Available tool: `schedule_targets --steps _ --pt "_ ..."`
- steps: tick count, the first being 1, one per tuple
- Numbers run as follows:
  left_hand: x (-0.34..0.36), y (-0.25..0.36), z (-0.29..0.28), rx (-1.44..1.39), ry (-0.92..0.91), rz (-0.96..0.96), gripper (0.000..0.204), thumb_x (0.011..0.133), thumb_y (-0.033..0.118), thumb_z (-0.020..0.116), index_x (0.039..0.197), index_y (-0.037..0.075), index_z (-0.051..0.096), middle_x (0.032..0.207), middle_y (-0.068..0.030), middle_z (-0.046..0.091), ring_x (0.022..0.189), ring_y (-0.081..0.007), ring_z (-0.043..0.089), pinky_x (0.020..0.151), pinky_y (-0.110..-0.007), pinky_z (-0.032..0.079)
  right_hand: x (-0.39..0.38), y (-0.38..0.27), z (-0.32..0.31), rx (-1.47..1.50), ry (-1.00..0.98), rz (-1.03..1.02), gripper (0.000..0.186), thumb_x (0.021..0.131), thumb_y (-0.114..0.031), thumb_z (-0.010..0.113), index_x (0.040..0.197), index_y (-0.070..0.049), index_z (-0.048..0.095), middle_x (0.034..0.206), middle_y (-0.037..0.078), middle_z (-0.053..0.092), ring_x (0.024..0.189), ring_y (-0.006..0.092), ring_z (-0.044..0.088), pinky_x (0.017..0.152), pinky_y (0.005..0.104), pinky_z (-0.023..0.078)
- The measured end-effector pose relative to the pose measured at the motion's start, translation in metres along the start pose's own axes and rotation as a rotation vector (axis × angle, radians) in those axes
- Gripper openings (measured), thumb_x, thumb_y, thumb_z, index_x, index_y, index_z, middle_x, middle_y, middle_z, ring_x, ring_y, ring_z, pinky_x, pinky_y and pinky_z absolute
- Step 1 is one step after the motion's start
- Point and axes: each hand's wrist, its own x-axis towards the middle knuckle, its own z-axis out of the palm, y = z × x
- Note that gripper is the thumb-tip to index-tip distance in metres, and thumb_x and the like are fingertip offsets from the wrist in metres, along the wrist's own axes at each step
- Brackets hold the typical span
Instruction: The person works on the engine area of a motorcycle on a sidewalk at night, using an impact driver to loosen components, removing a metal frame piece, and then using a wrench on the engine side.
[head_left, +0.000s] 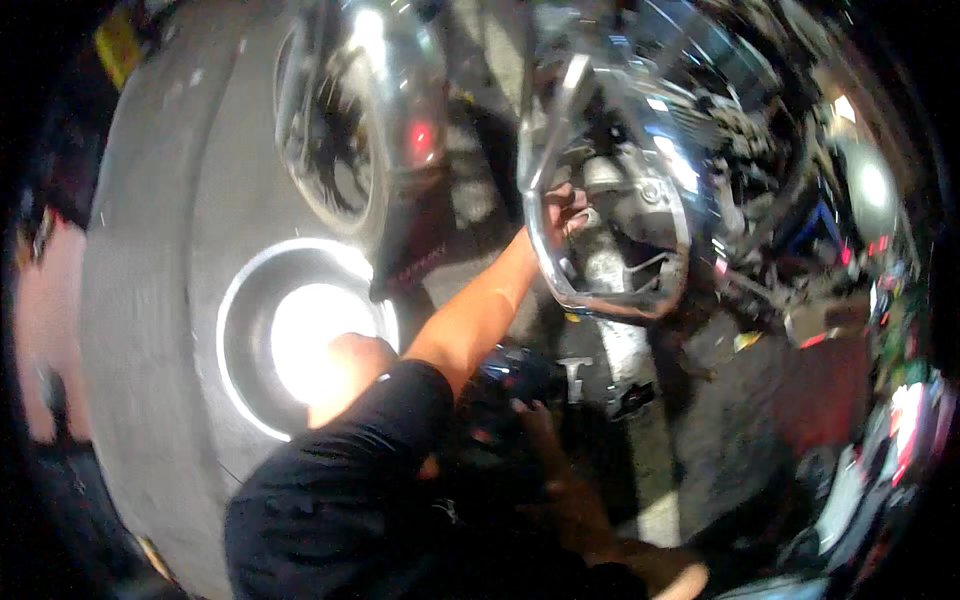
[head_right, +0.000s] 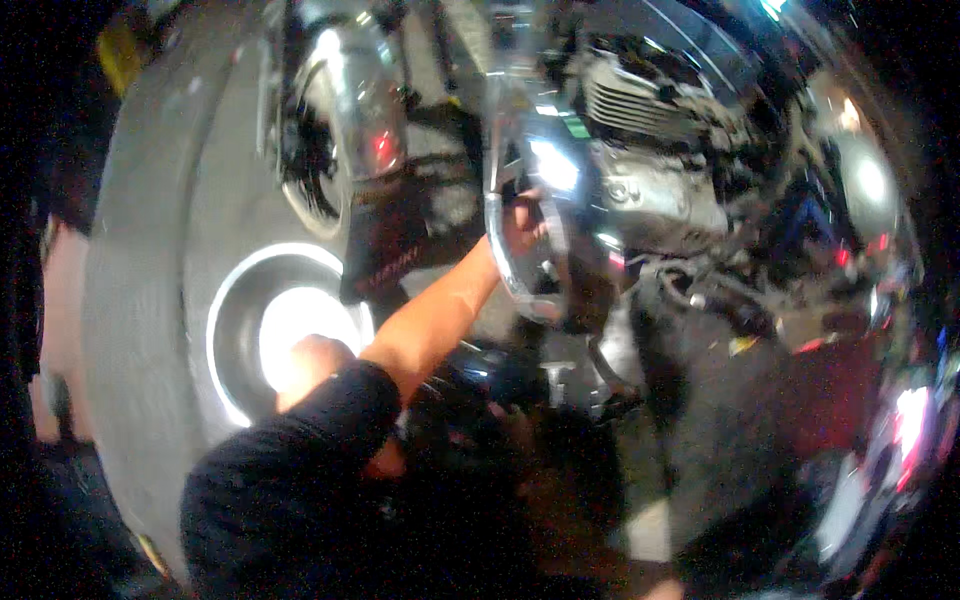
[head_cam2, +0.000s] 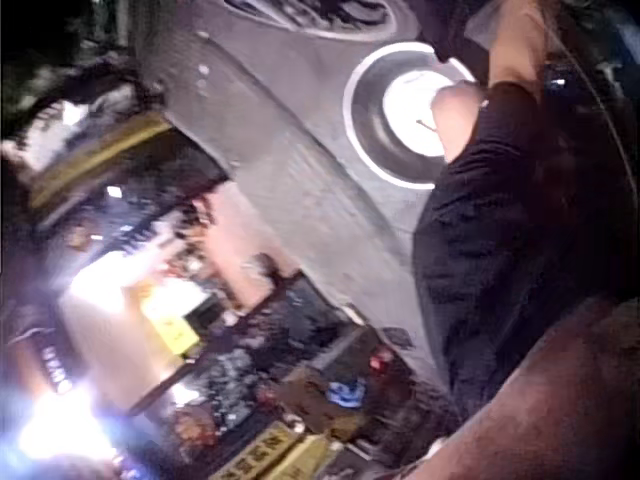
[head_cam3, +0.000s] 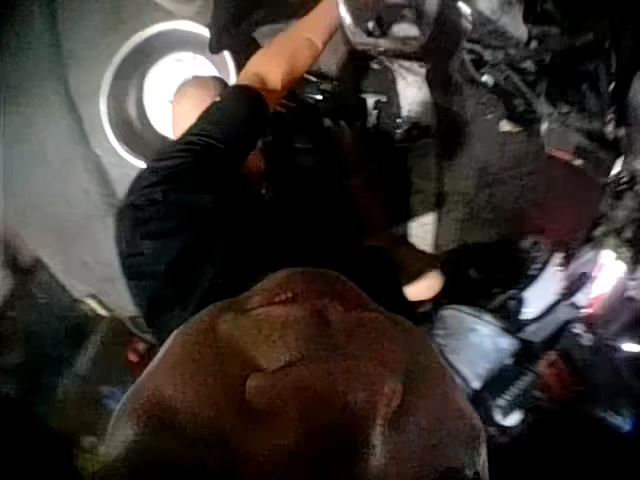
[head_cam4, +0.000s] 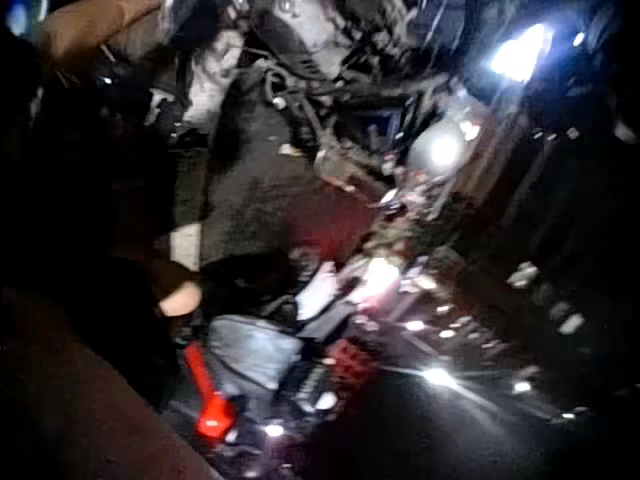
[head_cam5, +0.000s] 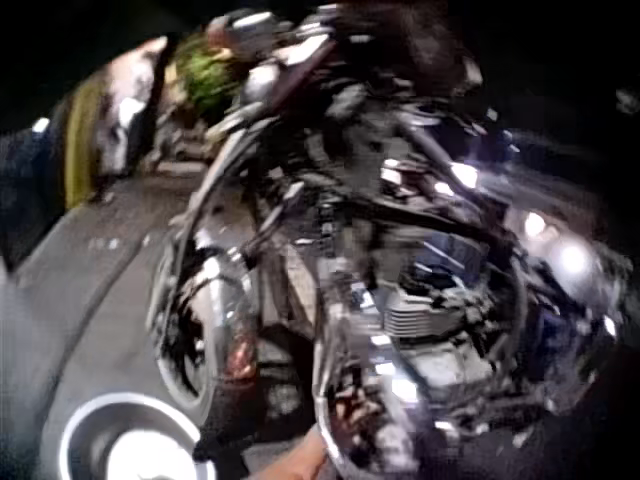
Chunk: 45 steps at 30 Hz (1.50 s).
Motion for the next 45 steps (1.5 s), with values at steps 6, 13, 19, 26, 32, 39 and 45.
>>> schedule_targets --steps 6,13,19,26,32,39,45 --pt "-0.013 -0.021 -0.023 -0.223 0.25 -0.068 0.022 0.094 0.033 0.052 0.098 0.013 0.059 0.094 -0.0078 0.064 0.077 -0.0243 0.064 0.065 -0.042 0.056 0.033 -0.001 0.021 0.042 0.05 0.005 0.054 0.084 -0.04 0.065 0.118 0.002 0.057 0.11 0.011 0.063 0.105 0.0225 0.057 0.09 0.0341 0.045" --pt "-0.055 0.011 -0.132 1.144 0.692 -0.023 0.026 0.086 0.026 0.058 0.105 0.01 0.066 0.094 -0.0094 0.07 0.082 -0.025 0.066 0.073 -0.036 0.052 0.03 -0.024 0.054 0.142 -0.322 -0.3 0.047 0.088 -0.032 0.062 0.121 0.0 0.054 0.114 0.01 0.06 0.102 0.0229 0.058 0.087 0.036 0.047" --pt "-0.102 -0.016 -0.091 1.438 0.763 -0.344 0.051 0.084 0.04 0.054 0.12 0.004 0.059 0.124 -0.0209 0.057 0.118 -0.0386 0.052 0.098 -0.043 0.043 -0.01 -0.058 0.019 0.353 0.065 -0.237 0.048 0.09 -0.032 0.059 0.125 0.0 0.051 0.116 0.011 0.06 0.101 0.0239 0.058 0.087 0.038 0.048" --pt "-0.04 -0.056 -0.03 0.313 0.299 -0.027 0.044 0.089 0.033 0.059 0.12 0.004 0.048 0.105 -0.0186 0.062 0.089 -0.0314 0.067 0.067 -0.04 0.054 -0.043 -0.146 -0.019 0.774 0.426 -0.293 0.05 0.093 -0.032 0.053 0.132 -0.001 0.047 0.119 0.012 0.06 0.102 0.0253 0.059 0.087 0.0408 0.049" --pt "-0.043 -0.028 0.028 -0.082 0.041 -0.132 0.037 0.099 0.025 0.044 0.124 -0.002 0.047 0.114 -0.0171 0.063 0.096 -0.0277 0.066 0.073 -0.04 0.058 -0.079 -0.218 -0.016 0.875 0.371 -0.276 0.041 0.092 -0.034 0.056 0.122 -0.006 0.054 0.116 0.007 0.059 0.104 0.0222 0.056 0.086 0.0373 0.049" --pt "-0.016 -0.03 0.012 0.284 -0.024 -0.172 0.037 0.099 0.031 0.042 0.111 -0.001 0.057 0.098 -0.0111 0.065 0.078 -0.0185 0.065 0.062 -0.03 0.056 -0.073 -0.266 0.019 0.687 0.462 -0.388 0.035 0.092 -0.028 0.06 0.12 -0.008 0.056 0.115 0.004 0.059 0.1 0.0193 0.058 0.087 0.037 0.048" --pt "0.005 -0.033 -0.009 0.321 -0.207 -0.159 0.031 0.095 0.027 0.047 0.104 0.0 0.06 0.086 -0.0055 0.063 0.072 -0.0138 0.062 0.06 -0.022 0.052 -0.042 -0.254 0.015 0.671 0.466 -0.455 0.039 0.09 -0.023 0.064 0.123 -0.004 0.054 0.118 0.006 0.057 0.104 0.0199 0.056 0.09 0.0356 0.046"
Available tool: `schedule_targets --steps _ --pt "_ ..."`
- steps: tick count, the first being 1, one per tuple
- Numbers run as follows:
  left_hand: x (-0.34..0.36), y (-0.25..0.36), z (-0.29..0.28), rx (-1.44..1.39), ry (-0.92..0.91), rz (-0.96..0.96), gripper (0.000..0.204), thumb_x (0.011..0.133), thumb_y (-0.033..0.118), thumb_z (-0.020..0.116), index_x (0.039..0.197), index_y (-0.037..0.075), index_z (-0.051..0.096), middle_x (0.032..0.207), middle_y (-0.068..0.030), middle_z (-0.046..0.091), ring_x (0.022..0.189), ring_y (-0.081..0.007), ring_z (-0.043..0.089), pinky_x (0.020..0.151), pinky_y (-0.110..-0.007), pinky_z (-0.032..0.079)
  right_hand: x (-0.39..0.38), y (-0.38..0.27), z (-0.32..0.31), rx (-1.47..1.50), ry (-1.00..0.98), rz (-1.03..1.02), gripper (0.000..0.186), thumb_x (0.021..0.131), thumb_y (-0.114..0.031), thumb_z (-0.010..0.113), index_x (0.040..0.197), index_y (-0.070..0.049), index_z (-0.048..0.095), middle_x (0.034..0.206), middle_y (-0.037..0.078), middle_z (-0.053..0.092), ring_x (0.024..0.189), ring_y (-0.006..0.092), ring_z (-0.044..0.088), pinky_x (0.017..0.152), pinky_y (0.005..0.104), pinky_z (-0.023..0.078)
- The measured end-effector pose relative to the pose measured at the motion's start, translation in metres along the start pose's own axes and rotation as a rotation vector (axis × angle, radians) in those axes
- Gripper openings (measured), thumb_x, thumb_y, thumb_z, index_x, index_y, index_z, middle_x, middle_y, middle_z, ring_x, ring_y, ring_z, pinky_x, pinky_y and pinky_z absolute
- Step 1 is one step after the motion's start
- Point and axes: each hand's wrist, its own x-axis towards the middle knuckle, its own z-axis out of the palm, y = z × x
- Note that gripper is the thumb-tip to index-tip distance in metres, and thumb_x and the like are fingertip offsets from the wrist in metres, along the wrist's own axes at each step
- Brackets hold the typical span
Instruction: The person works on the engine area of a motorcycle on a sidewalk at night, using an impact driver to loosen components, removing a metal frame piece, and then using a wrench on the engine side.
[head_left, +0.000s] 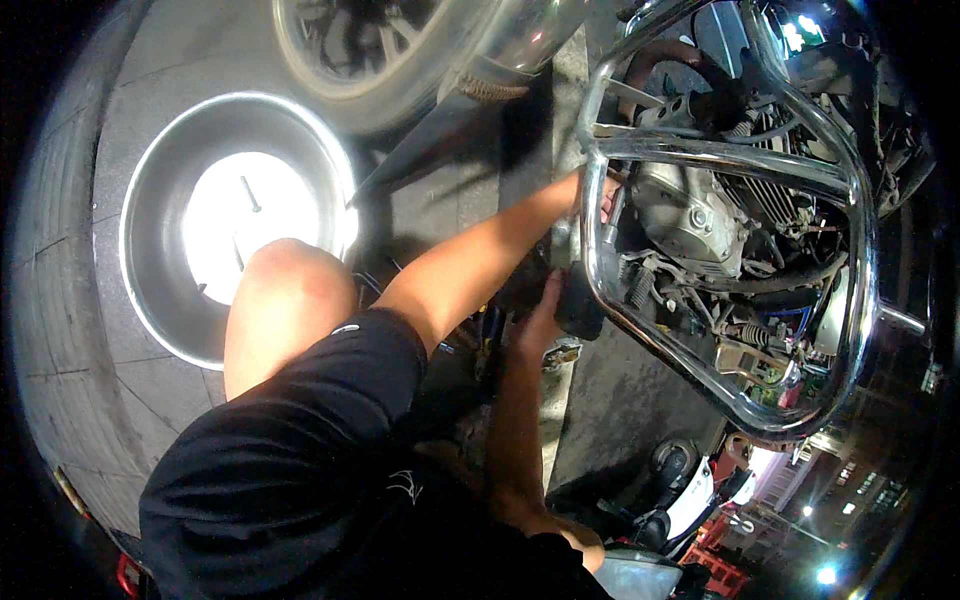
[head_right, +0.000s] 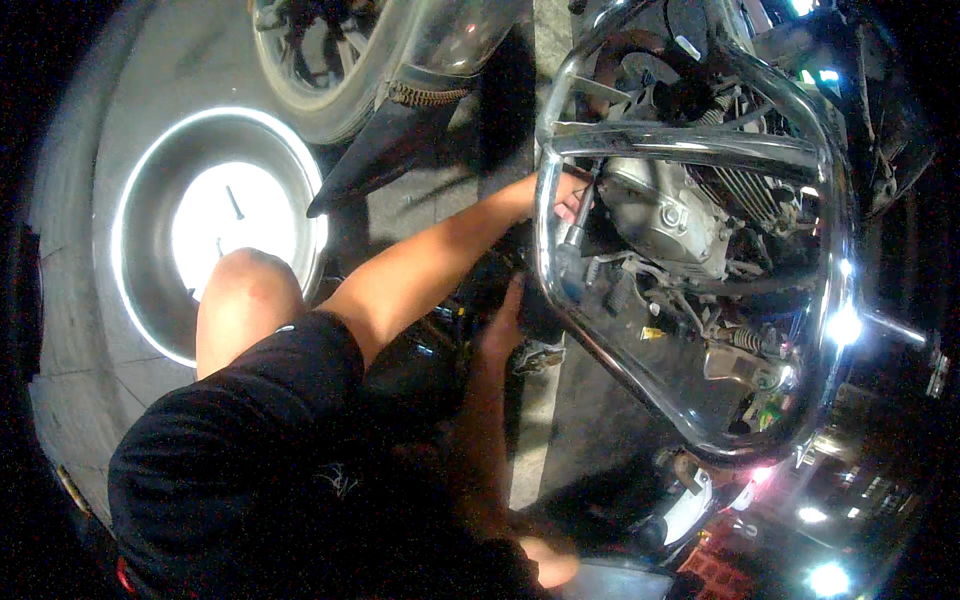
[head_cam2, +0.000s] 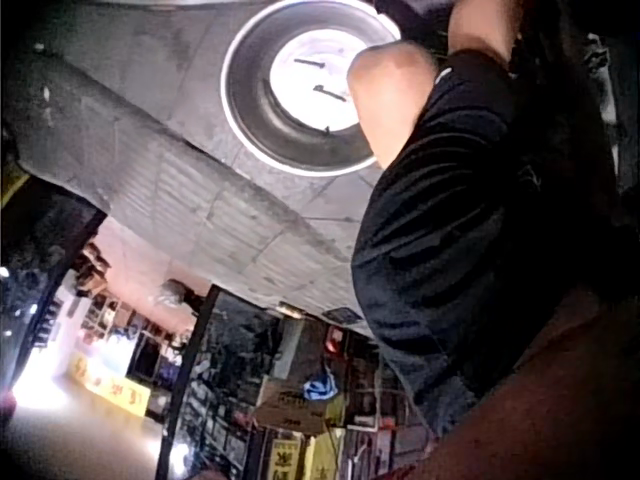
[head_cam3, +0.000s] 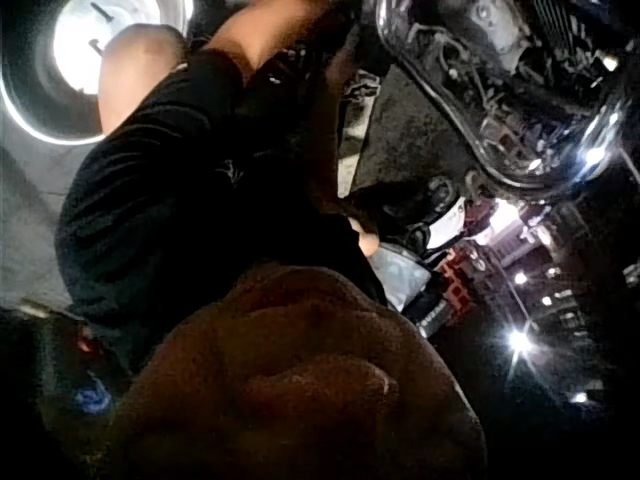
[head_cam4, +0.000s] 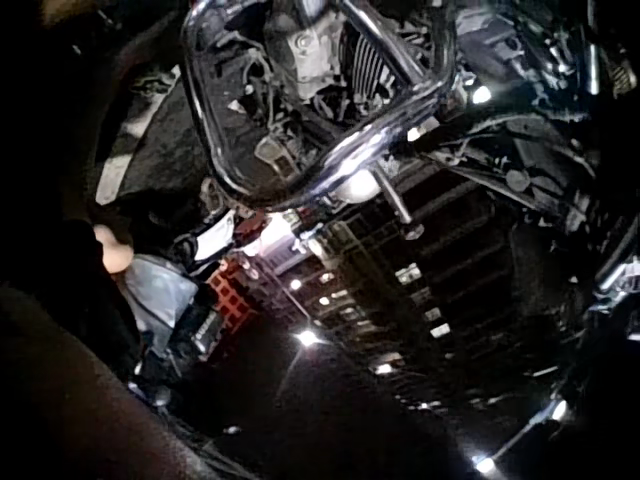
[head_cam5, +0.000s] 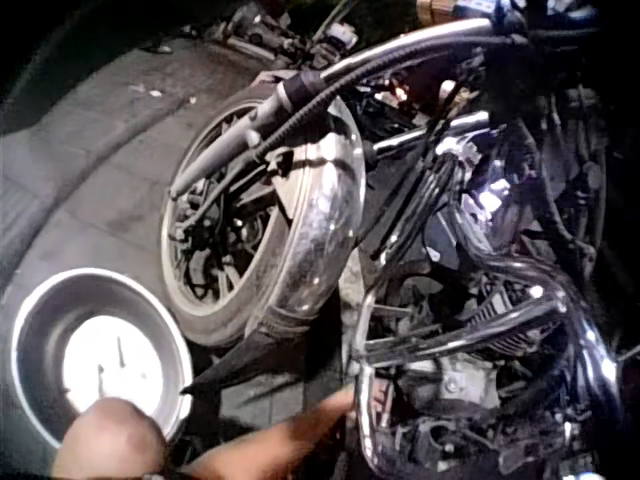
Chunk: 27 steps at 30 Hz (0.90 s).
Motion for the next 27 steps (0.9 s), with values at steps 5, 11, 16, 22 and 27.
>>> schedule_targets --steps 5,11,16,22,27 --pt "0.003 -0.004 -0.003 -0.3 0.008 -0.053 0.037 0.092 0.024 0.054 0.12 0.001 0.054 0.099 -0.0094 0.064 0.089 -0.0171 0.063 0.069 -0.031 0.055 0.02 0.013 -0.018 -0.018 -0.127 0.069 0.045 0.093 -0.033 0.058 0.126 -0.004 0.051 0.118 0.008 0.057 0.106 0.0234 0.056 0.091 0.0381 0.045" --pt "0.021 0.013 -0.028 -0.463 0.06 0.304 0.042 0.091 0.025 0.054 0.127 0.003 0.051 0.114 -0.015 0.063 0.104 -0.0266 0.061 0.085 -0.039 0.053 0.026 -0.005 -0.015 0.245 -0.316 0.346 0.052 0.096 -0.044 0.049 0.129 -0.004 0.048 0.12 0.013 0.056 0.109 0.0272 0.054 0.095 0.0407 0.042" --pt "0.048 0.017 -0.032 -0.394 -0.003 0.39 0.042 0.09 0.024 0.056 0.126 0.003 0.052 0.114 -0.0134 0.063 0.103 -0.0248 0.061 0.086 -0.037 0.052 0.024 0.002 -0.013 0.124 -0.351 0.26 0.051 0.096 -0.042 0.049 0.129 -0.004 0.046 0.125 0.015 0.053 0.115 0.029 0.051 0.098 0.0446 0.04" --pt "0.07 0.022 -0.045 -0.33 -0.066 0.448 0.043 0.087 0.024 0.058 0.124 0.003 0.053 0.114 -0.0114 0.063 0.102 -0.0226 0.061 0.087 -0.036 0.051 0.014 -0.002 -0.004 0.315 -0.29 0.317 0.05 0.098 -0.039 0.046 0.131 -0.003 0.043 0.132 0.013 0.05 0.121 0.0271 0.049 0.101 0.0422 0.036" --pt "0.079 0.023 -0.042 -0.236 -0.167 0.576 0.043 0.085 0.024 0.059 0.123 0.003 0.054 0.114 -0.0098 0.063 0.101 -0.0208 0.061 0.089 -0.035 0.05 0.023 0.006 -0.015 -0.01 -0.313 0.301 0.038 0.093 -0.028 0.053 0.124 -0.007 0.048 0.122 0.009 0.053 0.112 0.025 0.051 0.099 0.042 0.041"
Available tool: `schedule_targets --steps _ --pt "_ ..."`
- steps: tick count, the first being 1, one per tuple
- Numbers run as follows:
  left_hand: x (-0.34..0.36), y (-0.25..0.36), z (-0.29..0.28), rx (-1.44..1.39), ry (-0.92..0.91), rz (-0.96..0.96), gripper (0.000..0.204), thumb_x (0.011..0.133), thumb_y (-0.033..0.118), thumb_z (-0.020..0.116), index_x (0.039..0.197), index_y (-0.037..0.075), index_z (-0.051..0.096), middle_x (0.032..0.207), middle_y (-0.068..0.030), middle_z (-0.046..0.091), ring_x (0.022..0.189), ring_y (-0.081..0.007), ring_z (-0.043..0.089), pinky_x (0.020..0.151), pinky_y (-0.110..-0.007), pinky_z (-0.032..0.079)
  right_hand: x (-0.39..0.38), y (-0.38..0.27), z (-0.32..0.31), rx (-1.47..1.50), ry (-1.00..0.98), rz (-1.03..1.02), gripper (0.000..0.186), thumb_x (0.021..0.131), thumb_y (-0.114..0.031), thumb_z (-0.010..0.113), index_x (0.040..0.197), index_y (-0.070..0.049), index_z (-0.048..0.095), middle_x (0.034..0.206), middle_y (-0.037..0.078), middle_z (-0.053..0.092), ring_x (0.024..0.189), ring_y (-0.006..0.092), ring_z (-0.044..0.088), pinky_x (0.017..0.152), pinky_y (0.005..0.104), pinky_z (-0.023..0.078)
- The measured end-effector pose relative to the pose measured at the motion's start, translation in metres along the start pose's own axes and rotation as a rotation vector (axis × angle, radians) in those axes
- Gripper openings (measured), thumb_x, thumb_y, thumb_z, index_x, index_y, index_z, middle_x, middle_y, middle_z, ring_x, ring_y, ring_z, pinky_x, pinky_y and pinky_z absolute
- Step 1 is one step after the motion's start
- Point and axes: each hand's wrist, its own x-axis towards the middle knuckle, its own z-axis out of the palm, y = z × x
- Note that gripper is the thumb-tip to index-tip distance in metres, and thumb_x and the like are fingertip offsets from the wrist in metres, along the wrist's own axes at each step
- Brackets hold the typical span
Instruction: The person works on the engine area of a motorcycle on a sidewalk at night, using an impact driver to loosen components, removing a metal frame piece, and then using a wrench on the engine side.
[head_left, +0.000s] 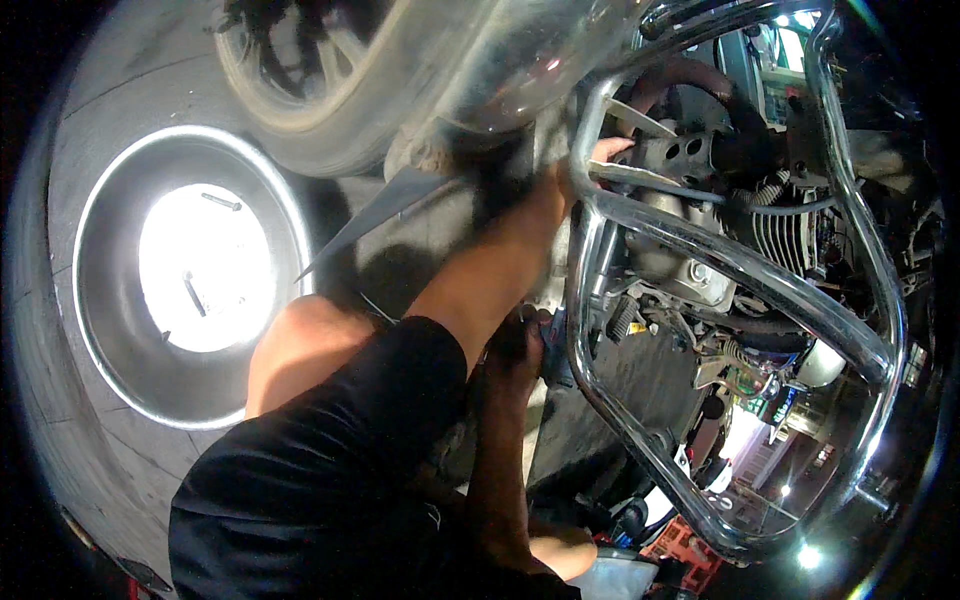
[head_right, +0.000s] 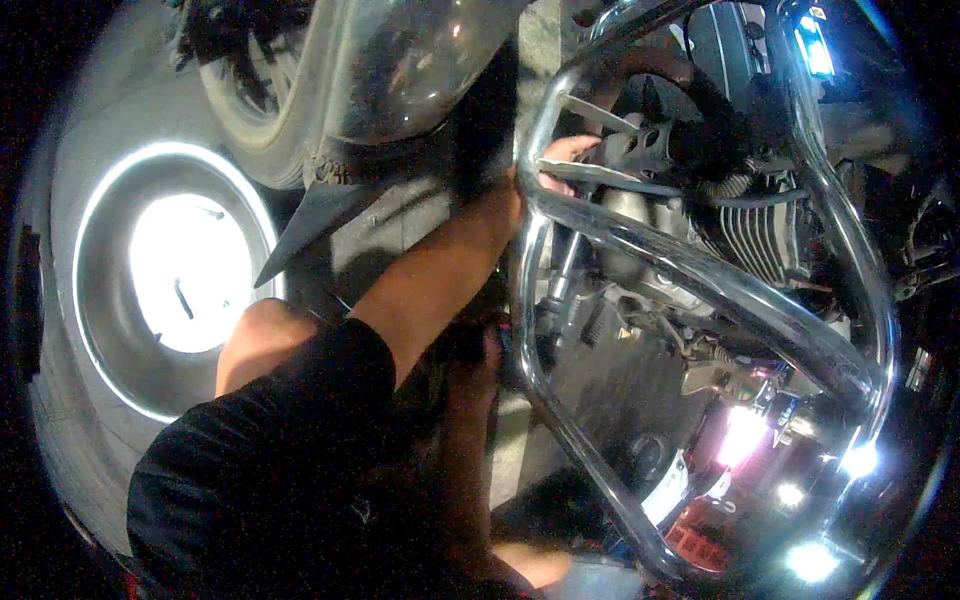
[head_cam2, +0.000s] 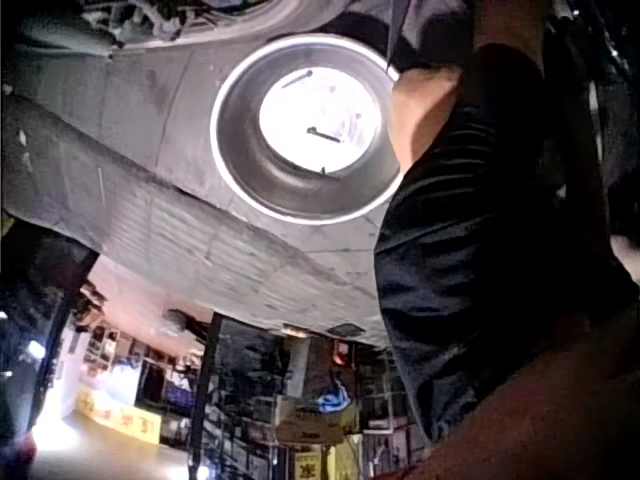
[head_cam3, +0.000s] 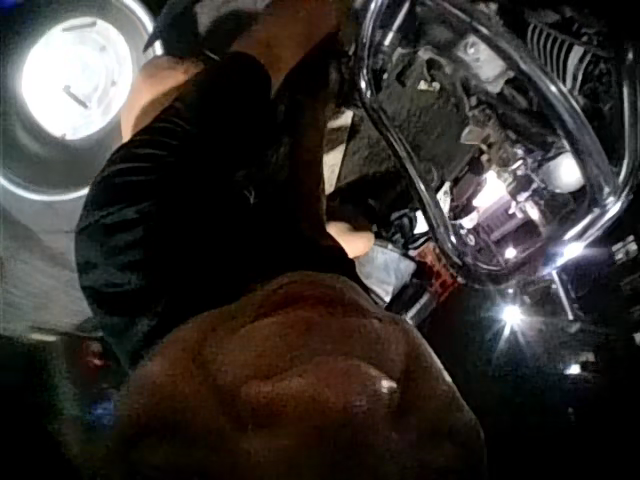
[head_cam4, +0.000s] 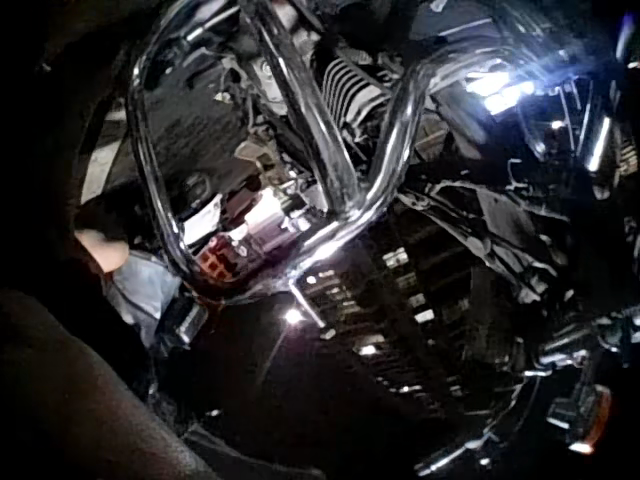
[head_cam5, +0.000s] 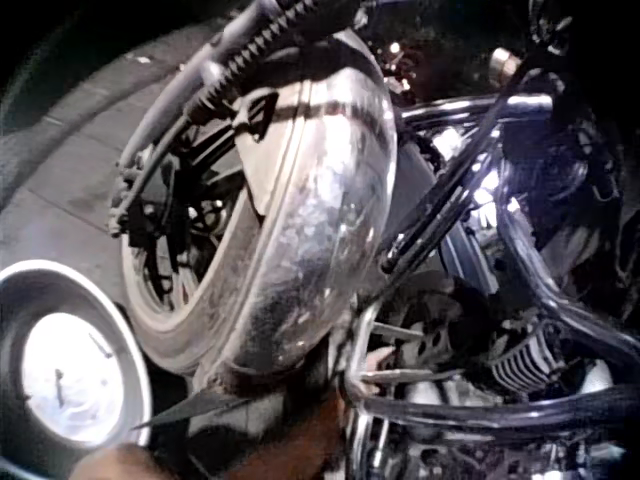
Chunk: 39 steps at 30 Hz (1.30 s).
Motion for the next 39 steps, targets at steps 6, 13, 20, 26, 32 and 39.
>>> schedule_targets --steps 6,13,20,26,32,39 --pt "0.004 0.006 -0.025 0.223 -0.033 0.087 0.053 0.072 0.023 0.075 0.117 0.004 0.055 0.116 -0.0055 0.061 0.104 -0.016 0.058 0.093 -0.034 0.047 -0.018 -0.02 0.051 0.16 0.092 -0.016 0.037 0.096 -0.039 0.045 0.116 -0.009 0.051 0.111 0.006 0.057 0.105 0.0243 0.054 0.093 0.0404 0.041" --pt "0.015 0.02 -0.008 -0.105 0.234 -0.433 0.034 0.089 0.029 0.061 0.111 0.002 0.061 0.103 -0.0093 0.067 0.088 -0.0188 0.064 0.082 -0.033 0.052 -0.013 -0.016 0.044 0.199 0.149 0.066 0.041 0.092 -0.043 0.047 0.118 -0.011 0.053 0.109 0.007 0.059 0.104 0.0237 0.054 0.092 0.042 0.04" --pt "0.008 0.039 -0.008 -0.037 -0.126 -0.187 0.045 0.09 0.021 0.06 0.128 0.001 0.046 0.115 -0.0109 0.061 0.1 -0.0185 0.06 0.086 -0.031 0.049 -0.011 -0.011 0.051 0.255 0.196 0.091 0.036 0.091 -0.034 0.052 0.119 -0.011 0.053 0.111 0.008 0.061 0.101 0.0262 0.058 0.089 0.0415 0.045" --pt "0.006 0.045 0.022 0.108 0.131 -0.274 0.03 0.091 0.025 0.057 0.108 0.002 0.062 0.093 -0.0064 0.067 0.082 -0.0165 0.064 0.077 -0.03 0.051 -0.007 -0.019 0.036 0.23 0.164 0.011 0.03 0.095 -0.027 0.046 0.119 -0.009 0.052 0.113 0.008 0.06 0.104 0.0225 0.057 0.092 0.036 0.043" --pt "0.023 0.017 0.008 -0.507 0.26 -0.611 0.047 0.095 0.034 0.045 0.127 0.0 0.05 0.12 -0.0186 0.061 0.109 -0.0301 0.059 0.099 -0.042 0.044 -0.007 -0.004 0.003 0.053 0.171 -0.079 0.034 0.097 -0.024 0.044 0.127 -0.009 0.047 0.115 0.007 0.057 0.105 0.0188 0.054 0.095 0.0366 0.04" --pt "0.027 0.009 0.012 -0.623 0.296 -0.535 0.033 0.091 0.027 0.044 0.108 0.006 0.063 0.101 -0.013 0.069 0.087 -0.0267 0.067 0.081 -0.043 0.054 -0.009 -0.007 0.01 0.197 0.143 -0.036 0.045 0.089 -0.022 0.053 0.131 -0.006 0.046 0.129 0.008 0.05 0.115 0.0276 0.049 0.1 0.0468 0.039"
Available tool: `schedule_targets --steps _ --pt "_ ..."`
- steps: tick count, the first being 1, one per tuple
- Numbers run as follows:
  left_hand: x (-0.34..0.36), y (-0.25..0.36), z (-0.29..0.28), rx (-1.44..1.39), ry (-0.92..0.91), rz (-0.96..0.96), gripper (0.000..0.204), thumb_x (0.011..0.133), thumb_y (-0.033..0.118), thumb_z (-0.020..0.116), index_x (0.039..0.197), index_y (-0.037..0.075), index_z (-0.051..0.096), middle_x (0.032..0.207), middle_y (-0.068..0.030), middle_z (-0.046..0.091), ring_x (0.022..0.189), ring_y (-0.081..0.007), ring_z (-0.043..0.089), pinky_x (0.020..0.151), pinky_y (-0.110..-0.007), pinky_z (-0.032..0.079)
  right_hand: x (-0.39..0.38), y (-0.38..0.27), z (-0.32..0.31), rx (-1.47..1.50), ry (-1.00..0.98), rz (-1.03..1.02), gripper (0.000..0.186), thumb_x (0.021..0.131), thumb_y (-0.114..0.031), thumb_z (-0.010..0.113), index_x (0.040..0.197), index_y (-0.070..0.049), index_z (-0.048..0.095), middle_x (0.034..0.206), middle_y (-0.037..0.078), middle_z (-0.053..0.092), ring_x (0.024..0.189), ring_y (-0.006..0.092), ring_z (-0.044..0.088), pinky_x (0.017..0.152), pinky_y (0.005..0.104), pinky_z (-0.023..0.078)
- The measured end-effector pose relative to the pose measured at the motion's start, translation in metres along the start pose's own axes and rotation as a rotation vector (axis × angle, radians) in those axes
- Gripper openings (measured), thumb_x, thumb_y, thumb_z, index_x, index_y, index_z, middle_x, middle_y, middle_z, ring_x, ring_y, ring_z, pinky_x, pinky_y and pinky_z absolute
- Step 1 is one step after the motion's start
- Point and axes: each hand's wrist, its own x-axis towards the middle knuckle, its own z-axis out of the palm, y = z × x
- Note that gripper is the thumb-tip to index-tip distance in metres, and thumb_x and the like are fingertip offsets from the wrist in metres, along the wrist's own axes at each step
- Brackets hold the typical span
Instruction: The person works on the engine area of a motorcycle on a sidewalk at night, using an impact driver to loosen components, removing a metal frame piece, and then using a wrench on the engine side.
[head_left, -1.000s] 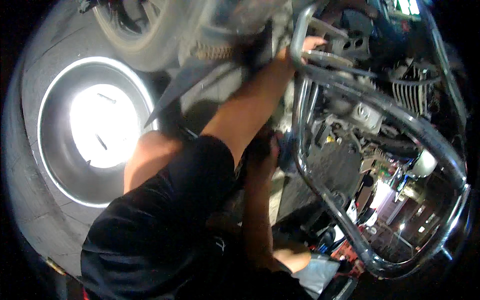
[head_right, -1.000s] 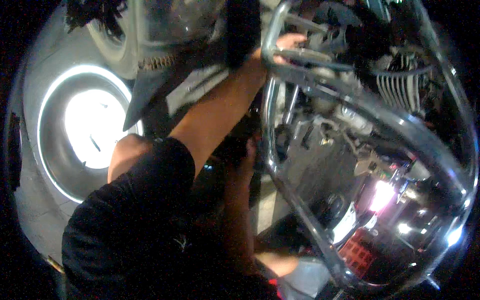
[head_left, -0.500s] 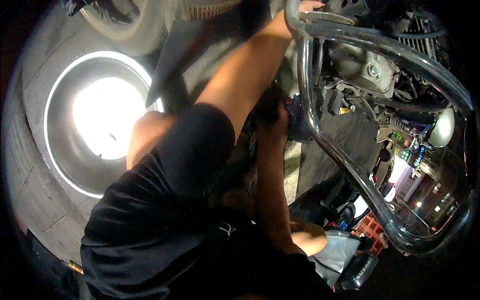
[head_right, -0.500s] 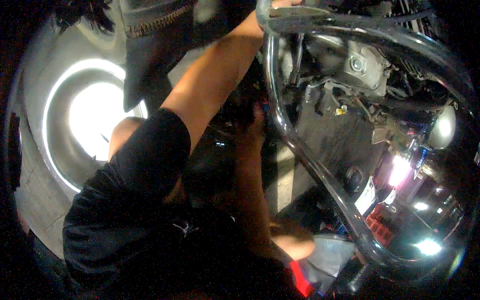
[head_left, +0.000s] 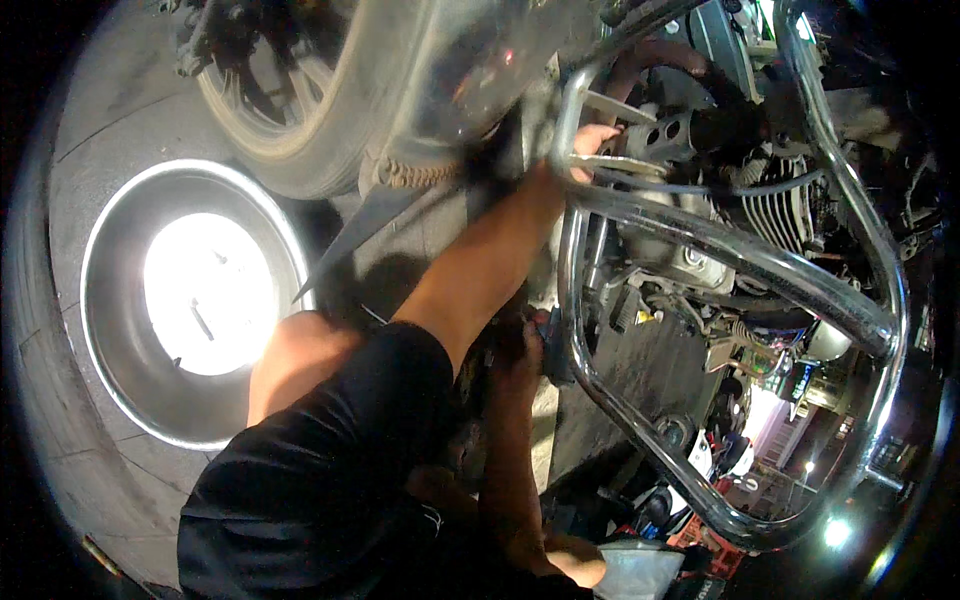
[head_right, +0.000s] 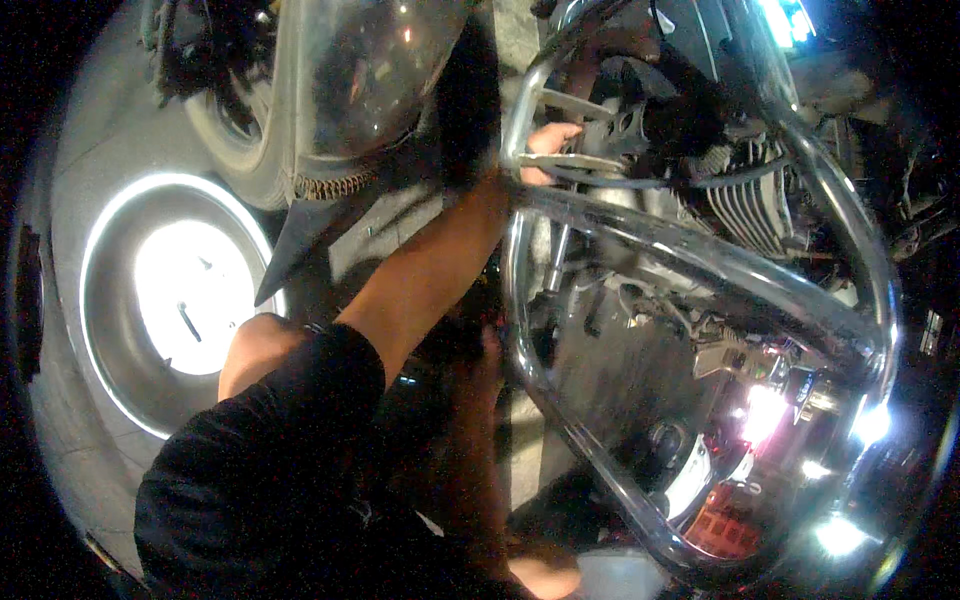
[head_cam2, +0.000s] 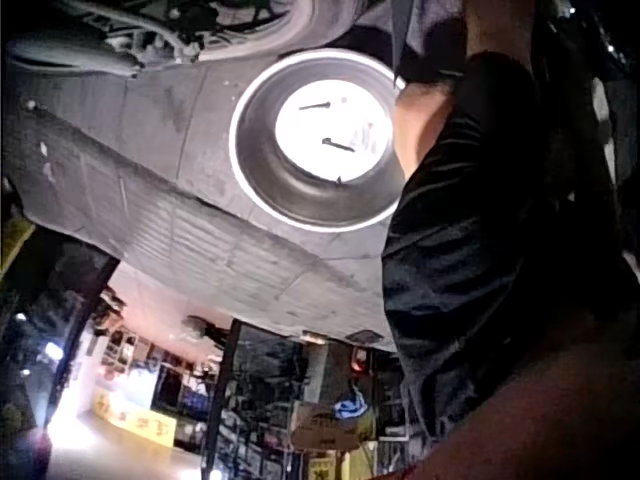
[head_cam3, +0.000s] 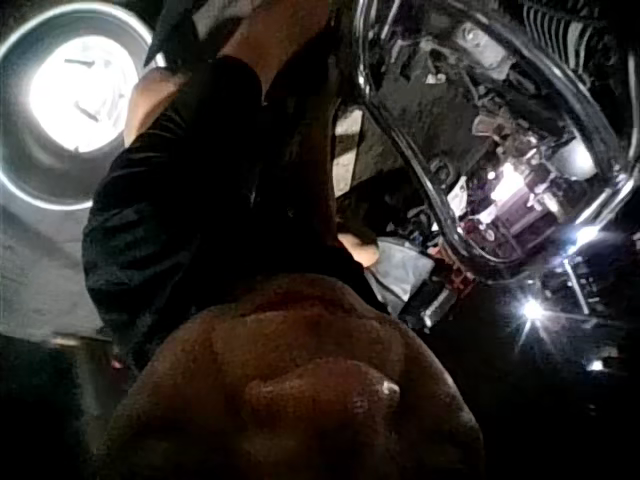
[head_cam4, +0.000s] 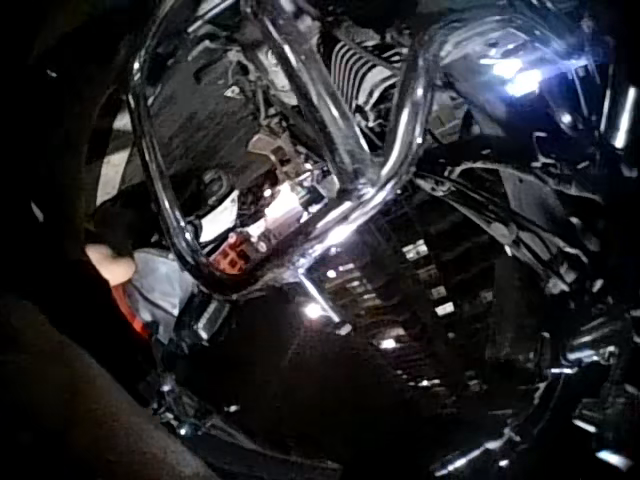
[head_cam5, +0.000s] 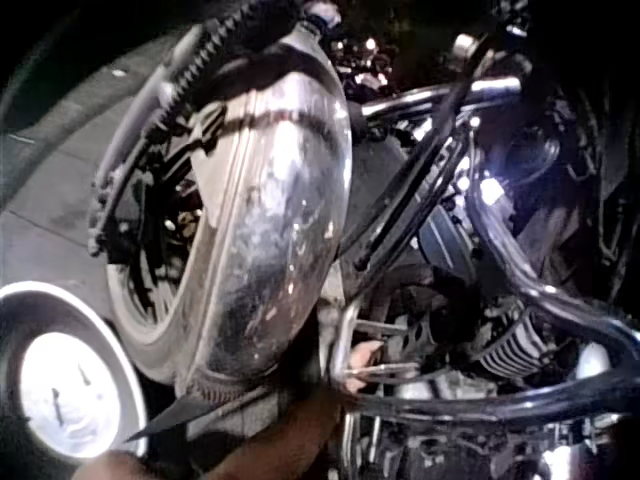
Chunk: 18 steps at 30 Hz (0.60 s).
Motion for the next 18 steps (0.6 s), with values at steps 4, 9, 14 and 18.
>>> schedule_targets --steps 4,9,14,18 --pt "0.0 0.02 -0.003 0.04 0.077 0.053 0.032 0.093 0.028 0.044 0.102 0.007 0.066 0.094 -0.0131 0.07 0.081 -0.0258 0.068 0.078 -0.041 0.054 -0.006 -0.003 0.016 -0.049 -0.02 0.008 0.049 0.09 -0.026 0.05 0.134 -0.005 0.043 0.132 0.009 0.047 0.118 0.029 0.046 0.103 0.0472 0.037" --pt "-0.011 0.012 -0.007 0.487 -0.12 0.538 0.052 0.078 0.031 0.064 0.118 -0.001 0.054 0.116 -0.0144 0.061 0.104 -0.0249 0.06 0.093 -0.039 0.046 -0.012 -0.004 0.004 -0.131 0.03 -0.021 0.033 0.095 -0.029 0.047 0.121 -0.01 0.051 0.1 0.006 0.057 0.095 0.0199 0.056 0.087 0.034 0.044" --pt "-0.011 -0.028 -0.015 0.626 -0.23 0.451 0.064 0.072 0.024 0.07 0.125 -0.004 0.046 0.126 -0.0155 0.053 0.115 -0.0241 0.053 0.102 -0.04 0.039 -0.012 0.014 -0.05 -0.209 0.024 -0.101 0.035 0.097 -0.027 0.041 0.123 -0.005 0.051 0.11 0.008 0.056 0.103 0.0221 0.052 0.097 0.0347 0.037" --pt "0.011 0.038 -0.05 0.773 0.121 0.685 0.042 0.086 0.029 0.058 0.116 0.0 0.058 0.115 -0.0141 0.062 0.11 -0.0243 0.057 0.097 -0.036 0.042 -0.015 0.025 -0.039 -0.453 -0.213 -0.12 0.037 0.097 -0.024 0.04 0.128 -0.005 0.048 0.122 0.008 0.053 0.113 0.0223 0.049 0.102 0.0368 0.035"
